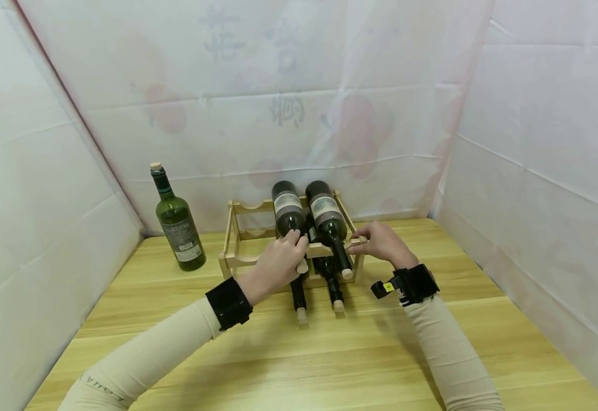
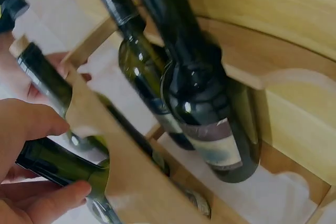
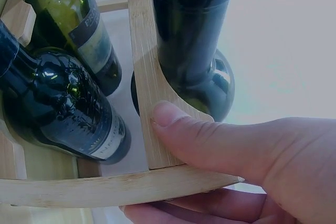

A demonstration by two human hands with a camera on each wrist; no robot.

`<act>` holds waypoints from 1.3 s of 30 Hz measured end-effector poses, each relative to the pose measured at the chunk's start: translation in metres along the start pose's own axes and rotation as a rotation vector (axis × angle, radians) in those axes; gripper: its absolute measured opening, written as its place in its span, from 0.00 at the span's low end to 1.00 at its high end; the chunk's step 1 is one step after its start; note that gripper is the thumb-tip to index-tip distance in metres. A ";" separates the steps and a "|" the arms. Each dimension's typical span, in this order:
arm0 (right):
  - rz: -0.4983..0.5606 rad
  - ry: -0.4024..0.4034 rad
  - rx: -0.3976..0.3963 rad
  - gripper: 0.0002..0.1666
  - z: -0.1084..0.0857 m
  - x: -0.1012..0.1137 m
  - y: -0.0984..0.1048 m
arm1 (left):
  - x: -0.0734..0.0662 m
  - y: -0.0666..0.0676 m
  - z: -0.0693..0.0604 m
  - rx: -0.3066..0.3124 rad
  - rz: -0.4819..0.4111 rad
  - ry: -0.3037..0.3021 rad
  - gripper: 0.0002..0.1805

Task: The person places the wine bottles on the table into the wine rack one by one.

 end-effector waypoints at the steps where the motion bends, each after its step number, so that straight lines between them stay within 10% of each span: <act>1: -0.001 0.002 -0.002 0.22 0.000 0.000 0.000 | -0.002 -0.001 -0.001 0.002 0.015 0.000 0.20; 14: -0.002 -0.003 0.004 0.22 0.001 0.000 0.001 | -0.020 -0.001 -0.019 0.059 0.155 -0.082 0.22; 26: 0.013 -0.013 0.006 0.22 -0.001 -0.001 0.002 | -0.017 0.005 -0.022 0.112 0.173 -0.036 0.23; 32: 0.007 -0.008 0.013 0.22 -0.001 -0.001 0.002 | 0.000 0.020 -0.019 0.322 0.006 0.033 0.33; 39: 0.010 -0.011 0.013 0.21 0.000 -0.003 -0.001 | 0.041 0.050 -0.017 0.334 -0.249 0.183 0.35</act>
Point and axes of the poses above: each hand's wrist, its own z-axis towards the middle knuckle, its own y-axis out of the back of the hand, x = y × z, the point moved 6 cm from there along z, towards the middle knuckle, and after that the axes turned 14 degrees about z, right-handed, at the moved point
